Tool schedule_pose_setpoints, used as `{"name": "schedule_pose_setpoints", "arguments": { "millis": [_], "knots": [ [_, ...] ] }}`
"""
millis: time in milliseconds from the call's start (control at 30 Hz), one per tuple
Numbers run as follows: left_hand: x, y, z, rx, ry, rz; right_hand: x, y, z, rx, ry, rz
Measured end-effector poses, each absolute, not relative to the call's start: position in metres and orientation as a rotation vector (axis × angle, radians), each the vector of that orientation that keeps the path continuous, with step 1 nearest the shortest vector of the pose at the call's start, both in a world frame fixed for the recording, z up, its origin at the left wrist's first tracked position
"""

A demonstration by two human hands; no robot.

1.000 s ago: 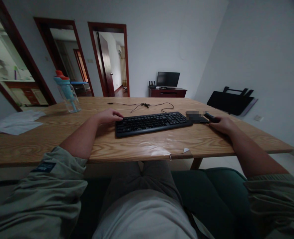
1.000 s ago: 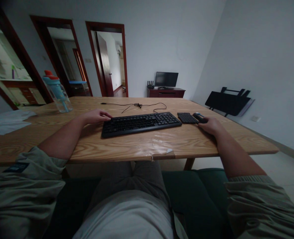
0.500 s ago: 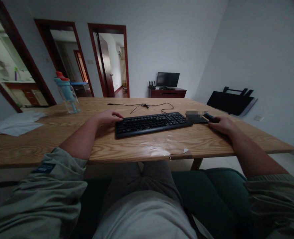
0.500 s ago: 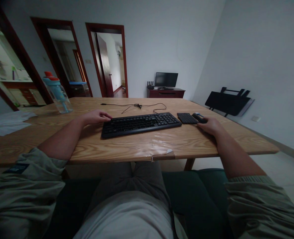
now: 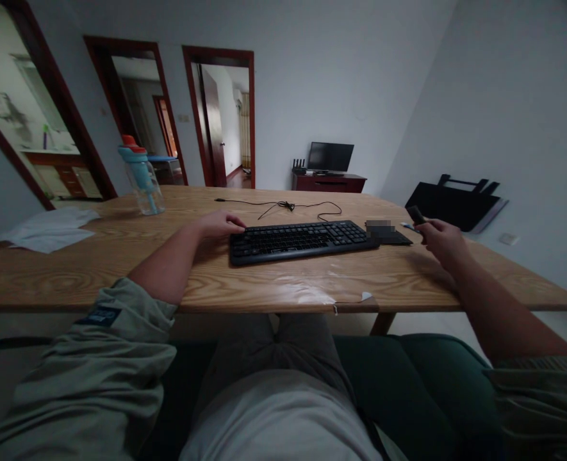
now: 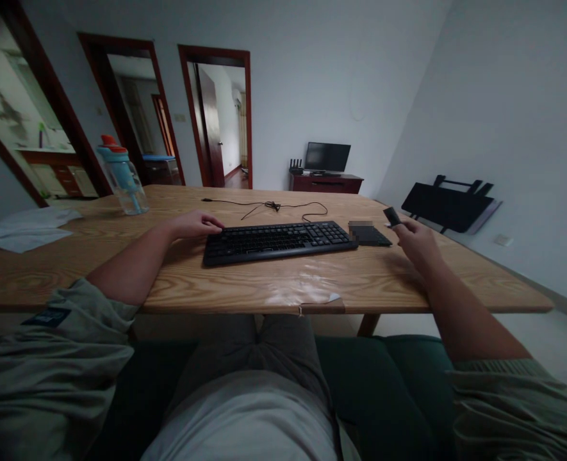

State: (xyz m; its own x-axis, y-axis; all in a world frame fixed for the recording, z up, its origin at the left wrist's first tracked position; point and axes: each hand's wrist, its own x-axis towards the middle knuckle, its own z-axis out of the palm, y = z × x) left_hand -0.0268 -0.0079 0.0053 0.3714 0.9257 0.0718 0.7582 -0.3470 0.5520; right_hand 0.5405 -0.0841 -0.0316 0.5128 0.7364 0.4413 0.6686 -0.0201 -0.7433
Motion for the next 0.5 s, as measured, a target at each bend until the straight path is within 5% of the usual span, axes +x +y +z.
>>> {"name": "schedule_pose_setpoints", "arguments": {
  "millis": [367, 500],
  "knots": [
    [-0.019, -0.003, -0.004, 2.203, 1.393, 0.707, 0.384, -0.077, 0.067, -1.14, -1.626, 0.111],
    [-0.012, -0.007, -0.004, 2.246, 1.4, 0.732, 0.332, -0.058, 0.064, -0.986, -1.756, 0.418]
  ]
}}
